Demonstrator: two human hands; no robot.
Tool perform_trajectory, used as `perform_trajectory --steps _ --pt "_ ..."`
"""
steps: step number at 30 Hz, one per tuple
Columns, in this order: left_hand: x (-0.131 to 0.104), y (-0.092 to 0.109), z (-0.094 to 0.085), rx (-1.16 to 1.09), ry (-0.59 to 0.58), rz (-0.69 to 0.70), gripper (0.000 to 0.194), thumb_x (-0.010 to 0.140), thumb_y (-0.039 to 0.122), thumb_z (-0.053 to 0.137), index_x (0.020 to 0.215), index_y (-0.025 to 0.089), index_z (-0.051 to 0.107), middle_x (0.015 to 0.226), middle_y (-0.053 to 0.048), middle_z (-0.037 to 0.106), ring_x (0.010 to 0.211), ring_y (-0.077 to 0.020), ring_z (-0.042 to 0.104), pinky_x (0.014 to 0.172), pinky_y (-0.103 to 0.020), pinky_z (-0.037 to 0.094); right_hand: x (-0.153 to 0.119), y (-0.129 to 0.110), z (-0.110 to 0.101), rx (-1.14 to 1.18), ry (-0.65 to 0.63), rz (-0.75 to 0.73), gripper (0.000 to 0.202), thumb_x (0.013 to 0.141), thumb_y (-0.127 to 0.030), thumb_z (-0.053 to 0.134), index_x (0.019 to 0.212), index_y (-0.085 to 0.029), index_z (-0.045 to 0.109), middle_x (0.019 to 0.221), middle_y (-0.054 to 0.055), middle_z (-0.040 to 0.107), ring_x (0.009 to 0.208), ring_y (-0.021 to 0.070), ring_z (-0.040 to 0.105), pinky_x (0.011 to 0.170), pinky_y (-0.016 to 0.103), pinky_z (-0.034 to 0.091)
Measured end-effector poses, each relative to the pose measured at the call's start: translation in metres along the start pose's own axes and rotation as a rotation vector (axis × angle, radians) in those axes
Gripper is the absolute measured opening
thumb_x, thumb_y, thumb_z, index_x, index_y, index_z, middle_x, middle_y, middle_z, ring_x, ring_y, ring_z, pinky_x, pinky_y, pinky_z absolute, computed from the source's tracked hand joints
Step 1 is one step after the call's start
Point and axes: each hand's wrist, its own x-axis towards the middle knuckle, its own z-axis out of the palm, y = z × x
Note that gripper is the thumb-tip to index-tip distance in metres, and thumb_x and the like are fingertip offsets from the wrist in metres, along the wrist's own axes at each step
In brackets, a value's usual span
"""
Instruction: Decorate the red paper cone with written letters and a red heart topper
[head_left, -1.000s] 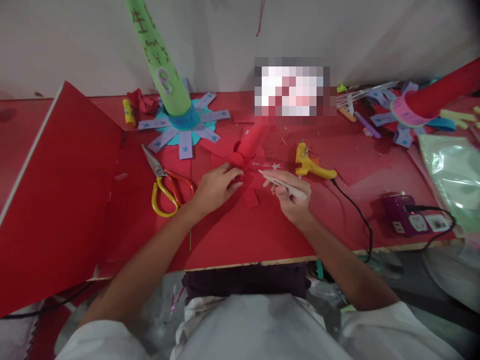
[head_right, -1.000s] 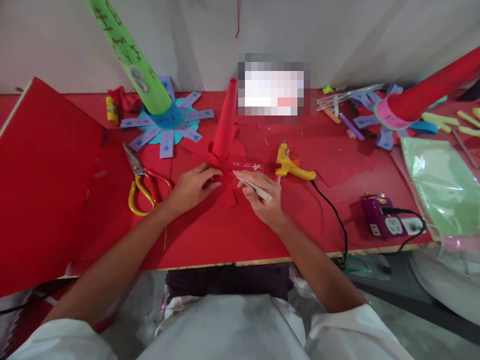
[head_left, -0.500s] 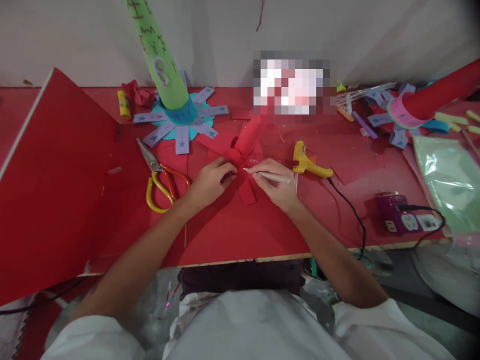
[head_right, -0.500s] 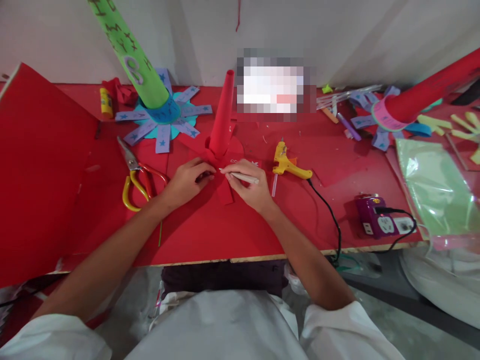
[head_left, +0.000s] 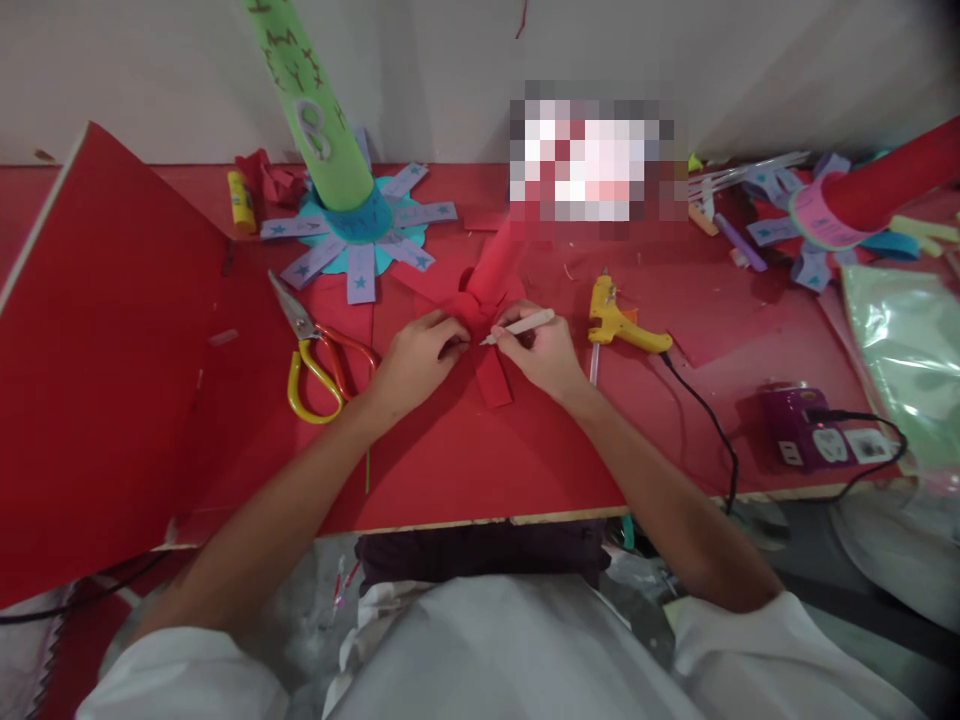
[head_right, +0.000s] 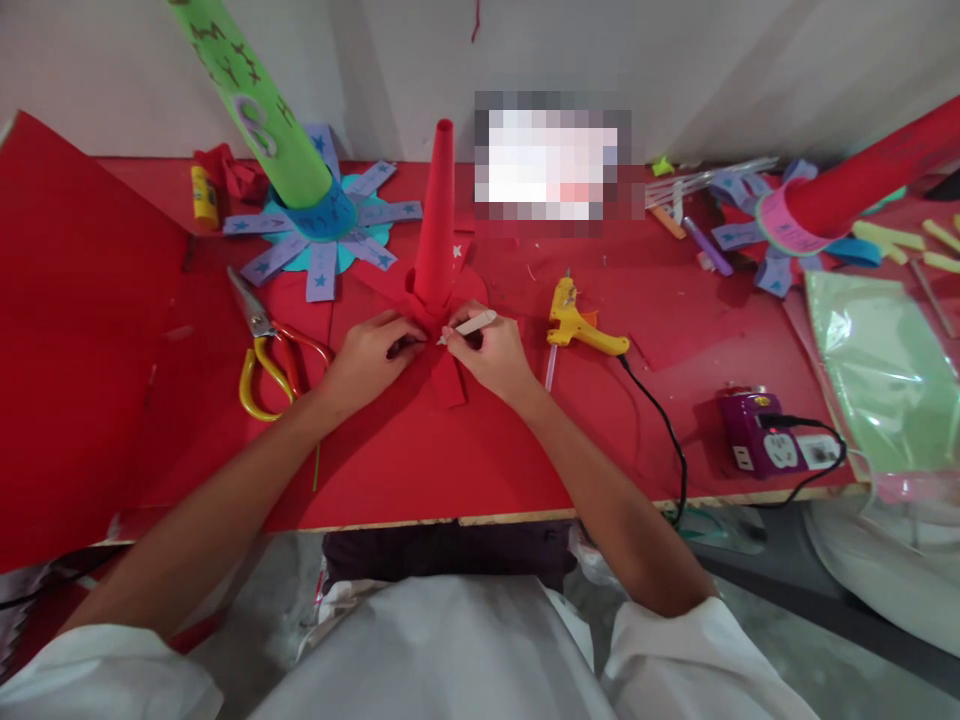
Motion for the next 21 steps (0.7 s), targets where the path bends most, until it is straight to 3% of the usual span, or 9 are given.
perform_trajectory --steps 8,15,21 --pt "-0.0006 0.0019 -0.0013 -0.009 -0.006 0.004 0.018 0.097 0.011 0.062 0.103 0.02 0.077 0.106 -0.008 0.075 0.087 -0.0195 0.069 0.082 -0.034 0.055 -0.001 -0.004 -0.0014 -0.077 -0.027 -0.03 0.018 0.095 -0.038 0.068 0.083 -0.025 0.068 0.087 0.005 0.078 0.081 0.0235 0.072 0.076 0.037 0.055" --pt "-0.0015 0.0016 -0.0009 0.048 -0.022 0.009 0.018 0.097 0.011 0.06 0.101 0.019 0.075 0.103 -0.008 0.073 0.086 -0.021 0.067 0.08 -0.035 0.053 -0.0019 -0.0069 -0.0028 -0.021 -0.094 0.027 0.014 0.091 -0.036 0.07 0.084 -0.023 0.07 0.078 0.002 0.076 0.068 0.0194 0.067 0.066 0.034 0.051" --pt "-0.0013 0.0027 -0.0019 0.045 -0.017 0.022 0.019 0.098 0.012 0.059 0.102 0.02 0.075 0.104 -0.009 0.073 0.092 -0.0226 0.069 0.083 -0.036 0.054 -0.0003 -0.0038 -0.0023 -0.06 -0.035 -0.028 0.02 0.096 -0.041 0.067 0.085 -0.025 0.067 0.086 0.005 0.078 0.081 0.0235 0.071 0.075 0.037 0.055"
